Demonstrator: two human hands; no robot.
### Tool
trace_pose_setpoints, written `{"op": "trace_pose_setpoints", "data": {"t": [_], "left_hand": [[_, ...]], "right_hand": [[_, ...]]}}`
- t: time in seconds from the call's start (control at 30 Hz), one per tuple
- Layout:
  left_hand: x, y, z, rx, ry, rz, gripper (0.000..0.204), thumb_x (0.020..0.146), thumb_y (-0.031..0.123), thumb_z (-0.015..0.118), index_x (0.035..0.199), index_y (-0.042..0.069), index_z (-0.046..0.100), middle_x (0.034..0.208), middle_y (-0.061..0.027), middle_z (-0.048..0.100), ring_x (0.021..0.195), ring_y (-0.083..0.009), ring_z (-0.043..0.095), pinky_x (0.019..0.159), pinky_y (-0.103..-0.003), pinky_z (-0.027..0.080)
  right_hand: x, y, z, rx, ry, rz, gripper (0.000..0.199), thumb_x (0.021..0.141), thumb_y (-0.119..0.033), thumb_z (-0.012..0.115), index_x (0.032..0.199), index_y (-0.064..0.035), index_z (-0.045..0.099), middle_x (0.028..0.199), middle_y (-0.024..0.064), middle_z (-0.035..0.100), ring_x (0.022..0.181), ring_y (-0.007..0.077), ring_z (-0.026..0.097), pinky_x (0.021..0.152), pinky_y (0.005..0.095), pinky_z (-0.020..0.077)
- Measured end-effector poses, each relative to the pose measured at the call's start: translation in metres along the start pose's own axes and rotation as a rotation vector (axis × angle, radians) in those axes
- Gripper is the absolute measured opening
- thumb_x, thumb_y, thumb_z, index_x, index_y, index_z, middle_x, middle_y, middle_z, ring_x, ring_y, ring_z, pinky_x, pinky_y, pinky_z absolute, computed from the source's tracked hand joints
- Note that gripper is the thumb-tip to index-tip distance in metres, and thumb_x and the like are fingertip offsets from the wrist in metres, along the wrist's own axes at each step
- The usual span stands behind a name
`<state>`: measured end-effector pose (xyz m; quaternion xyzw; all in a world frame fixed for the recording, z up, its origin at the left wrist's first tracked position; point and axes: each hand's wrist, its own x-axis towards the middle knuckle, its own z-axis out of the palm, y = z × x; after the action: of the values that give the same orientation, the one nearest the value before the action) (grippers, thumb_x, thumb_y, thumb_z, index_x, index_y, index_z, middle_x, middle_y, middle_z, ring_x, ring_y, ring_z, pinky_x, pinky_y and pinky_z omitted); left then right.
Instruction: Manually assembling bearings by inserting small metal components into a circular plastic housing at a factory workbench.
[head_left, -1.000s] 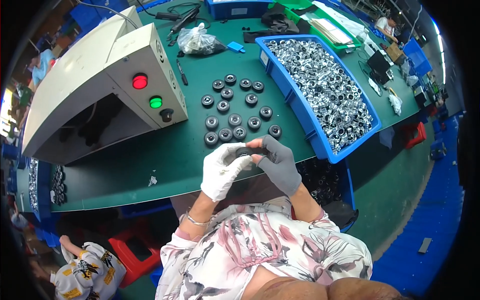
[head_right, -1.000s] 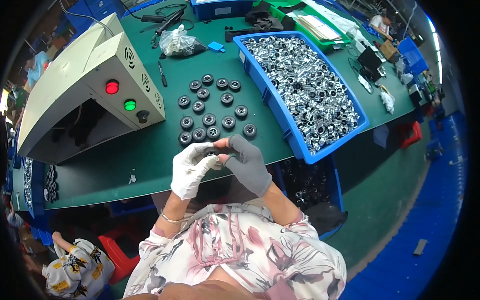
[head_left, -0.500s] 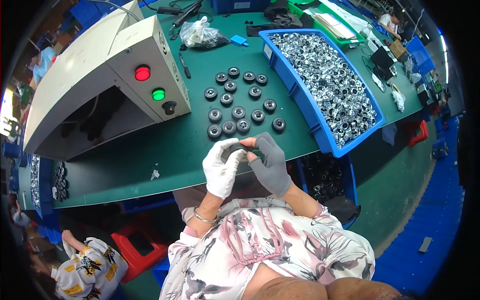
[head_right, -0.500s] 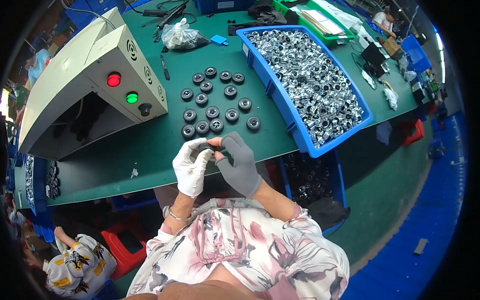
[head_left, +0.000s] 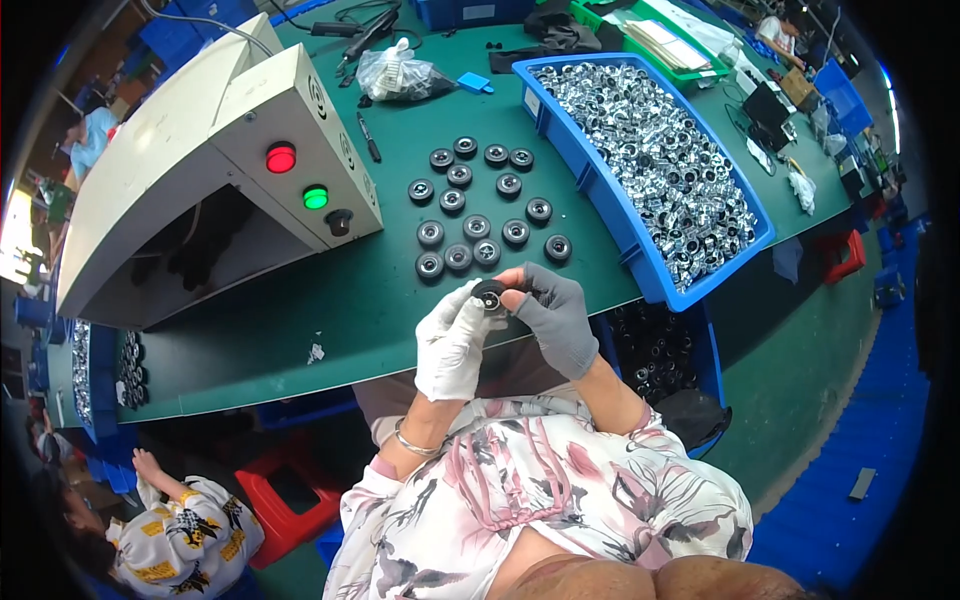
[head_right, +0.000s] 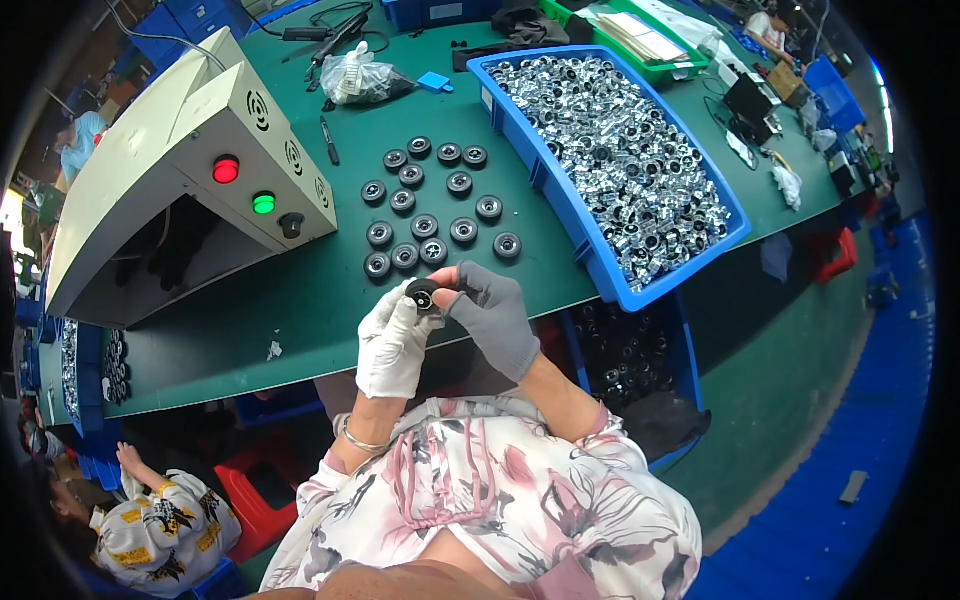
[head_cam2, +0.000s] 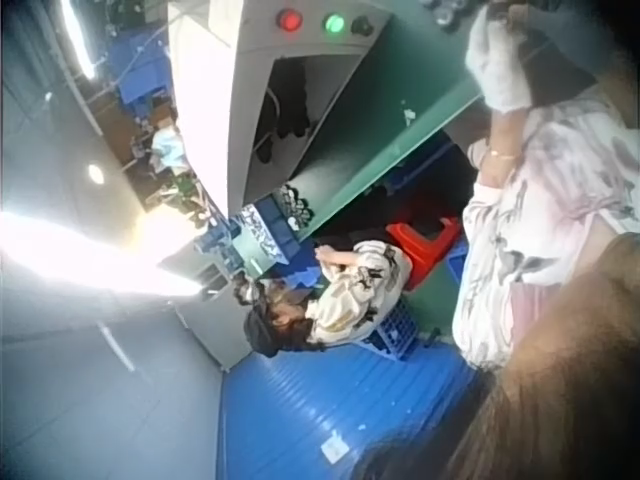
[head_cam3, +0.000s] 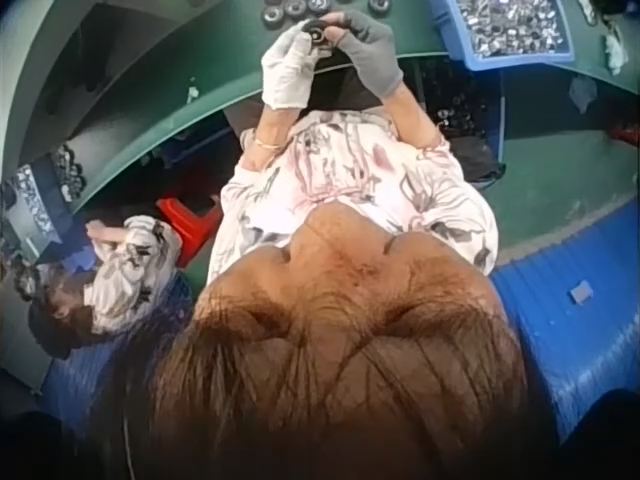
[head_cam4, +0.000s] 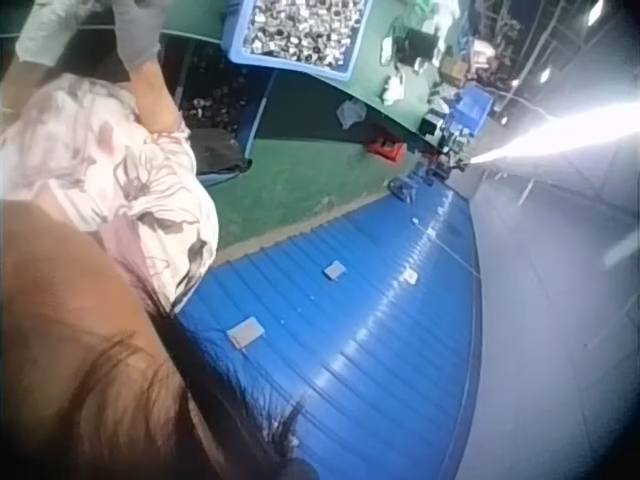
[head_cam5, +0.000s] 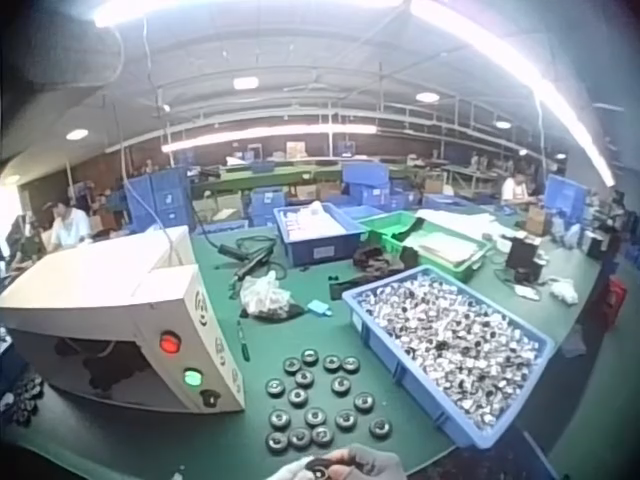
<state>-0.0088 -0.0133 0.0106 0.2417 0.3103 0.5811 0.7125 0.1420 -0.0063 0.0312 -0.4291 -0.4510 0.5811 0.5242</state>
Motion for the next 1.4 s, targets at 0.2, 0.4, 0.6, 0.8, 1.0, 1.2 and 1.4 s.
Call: {"op": "trace_pose_setpoints", "data": {"t": [0.2, 0.4, 0.6, 0.8, 1.0, 1.2, 1.4], "left_hand": [[-0.001, -0.002, 0.0, 0.101, -0.008, 0.107, 0.036, 0.099, 0.009, 0.063, 0.131, -0.007, 0.057, 0.111, -0.0119, 0.067, 0.091, -0.0167, 0.066, 0.079, -0.029, 0.055], [0.006, 0.018, 0.001, 0.463, -0.128, 0.088, 0.032, 0.095, 0.0, 0.064, 0.126, -0.005, 0.06, 0.109, -0.0108, 0.068, 0.085, -0.0148, 0.066, 0.073, -0.028, 0.055], [0.01, 0.013, -0.003, 0.61, -0.072, 0.098, 0.024, 0.088, -0.003, 0.072, 0.109, -0.003, 0.06, 0.096, -0.0065, 0.067, 0.079, -0.011, 0.065, 0.07, -0.024, 0.056], [0.007, 0.0, -0.003, 0.553, -0.014, 0.188, 0.022, 0.088, -0.003, 0.071, 0.106, -0.004, 0.059, 0.092, -0.0075, 0.067, 0.076, -0.011, 0.066, 0.069, -0.024, 0.056], [0.01, -0.002, -0.003, 0.538, 0.009, 0.165, 0.019, 0.089, -0.004, 0.07, 0.104, -0.003, 0.059, 0.091, -0.0076, 0.067, 0.073, -0.0104, 0.066, 0.064, -0.024, 0.057], [0.009, 0.006, -0.003, 0.543, -0.022, 0.037, 0.021, 0.089, -0.003, 0.07, 0.108, -0.006, 0.06, 0.094, -0.0087, 0.067, 0.075, -0.0112, 0.066, 0.067, -0.025, 0.058], [0.005, 0.006, -0.001, 0.489, -0.104, 0.061, 0.026, 0.093, -0.002, 0.066, 0.118, -0.007, 0.061, 0.098, -0.0083, 0.069, 0.082, -0.0132, 0.068, 0.074, -0.026, 0.058]], "right_hand": [[-0.004, 0.007, 0.001, 0.013, 0.017, -0.023, 0.019, 0.096, -0.01, 0.065, 0.11, 0.0033, 0.067, 0.1, 0.0014, 0.069, 0.09, 0.0061, 0.061, 0.081, 0.0221, 0.05], [-0.003, -0.002, -0.011, -0.289, 0.008, -0.074, 0.02, 0.096, -0.009, 0.064, 0.111, 0.0042, 0.068, 0.098, -0.0006, 0.067, 0.089, 0.0053, 0.058, 0.079, 0.0208, 0.0466], [-0.01, -0.006, 0.001, -0.188, 0.078, -0.041, 0.023, 0.094, -0.005, 0.061, 0.114, 0.0031, 0.069, 0.093, -0.0012, 0.062, 0.085, 0.0057, 0.054, 0.076, 0.0211, 0.0427], [-0.013, 0.008, 0.0, -0.339, 0.084, -0.218, 0.024, 0.09, 0.001, 0.061, 0.112, 0.0032, 0.069, 0.089, 0.0036, 0.058, 0.08, 0.011, 0.056, 0.073, 0.0251, 0.0448], [-0.007, 0.014, 0.002, -0.599, 0.127, -0.547, 0.027, 0.084, 0.007, 0.065, 0.11, 0.0037, 0.069, 0.088, 0.0114, 0.059, 0.076, 0.021, 0.06, 0.067, 0.0304, 0.0477], [-0.008, 0.011, -0.008, -0.577, 0.079, -0.502, 0.026, 0.086, 0.005, 0.064, 0.111, 0.0026, 0.07, 0.09, 0.0106, 0.062, 0.077, 0.0202, 0.061, 0.069, 0.0297, 0.0482], [0.003, -0.002, -0.013, -0.538, -0.013, -0.484, 0.025, 0.091, 0.002, 0.061, 0.114, 0.0005, 0.071, 0.091, 0.0077, 0.061, 0.08, 0.0166, 0.06, 0.073, 0.0276, 0.0474]]}}
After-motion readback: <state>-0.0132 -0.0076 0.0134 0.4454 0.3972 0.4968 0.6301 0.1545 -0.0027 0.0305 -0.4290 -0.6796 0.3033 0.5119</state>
